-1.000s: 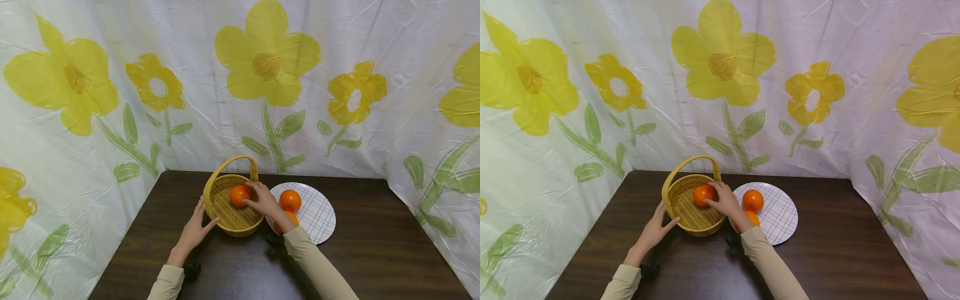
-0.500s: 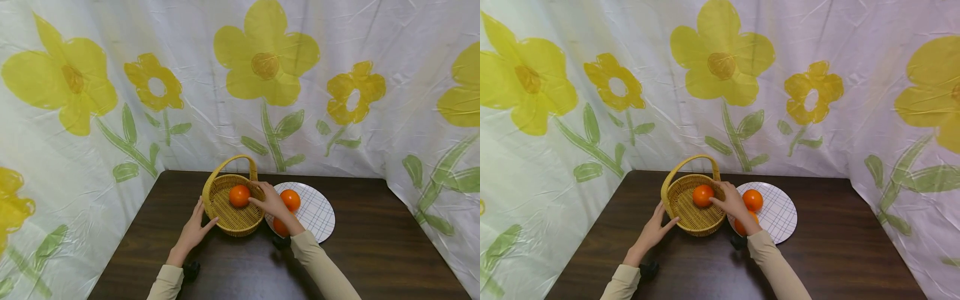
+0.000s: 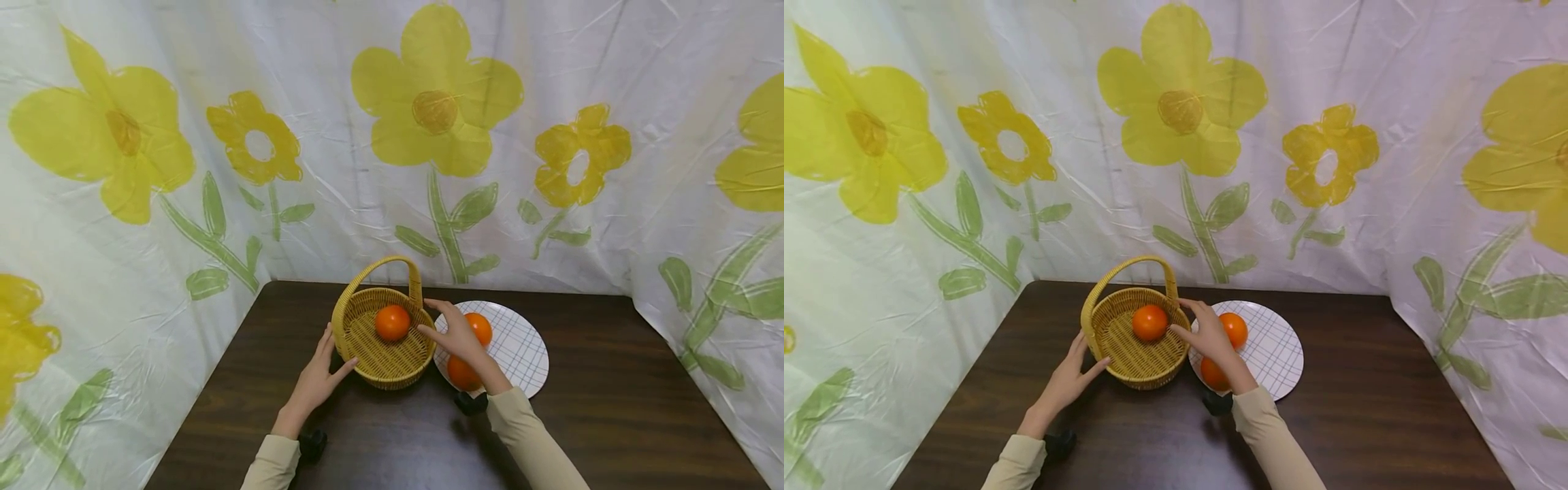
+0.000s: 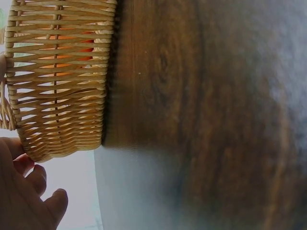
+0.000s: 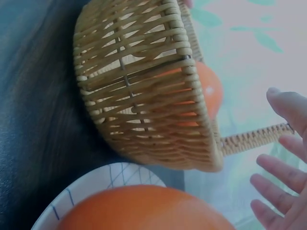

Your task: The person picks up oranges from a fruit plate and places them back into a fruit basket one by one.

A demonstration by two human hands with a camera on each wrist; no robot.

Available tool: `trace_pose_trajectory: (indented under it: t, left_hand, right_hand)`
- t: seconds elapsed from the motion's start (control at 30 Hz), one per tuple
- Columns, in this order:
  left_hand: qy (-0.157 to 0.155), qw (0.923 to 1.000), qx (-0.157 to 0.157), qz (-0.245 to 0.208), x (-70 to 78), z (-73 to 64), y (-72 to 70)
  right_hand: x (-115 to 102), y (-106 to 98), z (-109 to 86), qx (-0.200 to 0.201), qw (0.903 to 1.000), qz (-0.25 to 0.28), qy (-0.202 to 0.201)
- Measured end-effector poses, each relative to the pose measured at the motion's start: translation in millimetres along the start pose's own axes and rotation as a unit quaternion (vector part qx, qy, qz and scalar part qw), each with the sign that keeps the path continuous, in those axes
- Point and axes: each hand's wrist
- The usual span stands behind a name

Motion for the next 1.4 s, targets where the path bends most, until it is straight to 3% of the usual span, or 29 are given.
trace_pose_trajectory:
  t: [0.27,0.6,0.97,1.4]
  left_hand:
    - [-0.001,1.0,0.001,-0.006,-0.9,-0.5,2.5]
    - [-0.005,1.0,0.0,-0.008,0.5,0.2,1.4]
    - [-0.004,1.0,0.004,-0.006,0.8,0.4,1.0]
    - [-0.002,1.0,0.007,-0.007,0.4,-0.3,1.4]
  right_hand:
    - [2,-8,-12.4,0.013,0.9999,0.004,0.004]
    - [4,-15,-25.2,0.031,0.9982,0.05,0.015]
    - [12,-25,-38.9,0.07,0.9972,0.024,-0.012]
    - [17,-32,-52.1,0.105,0.9943,0.016,-0.011]
Point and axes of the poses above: each hand's wrist, its own z-axis towards the middle knuckle, its own y-axis out of the palm, x = y × z, and after that the axes turned 5 degrees about z, right-handed
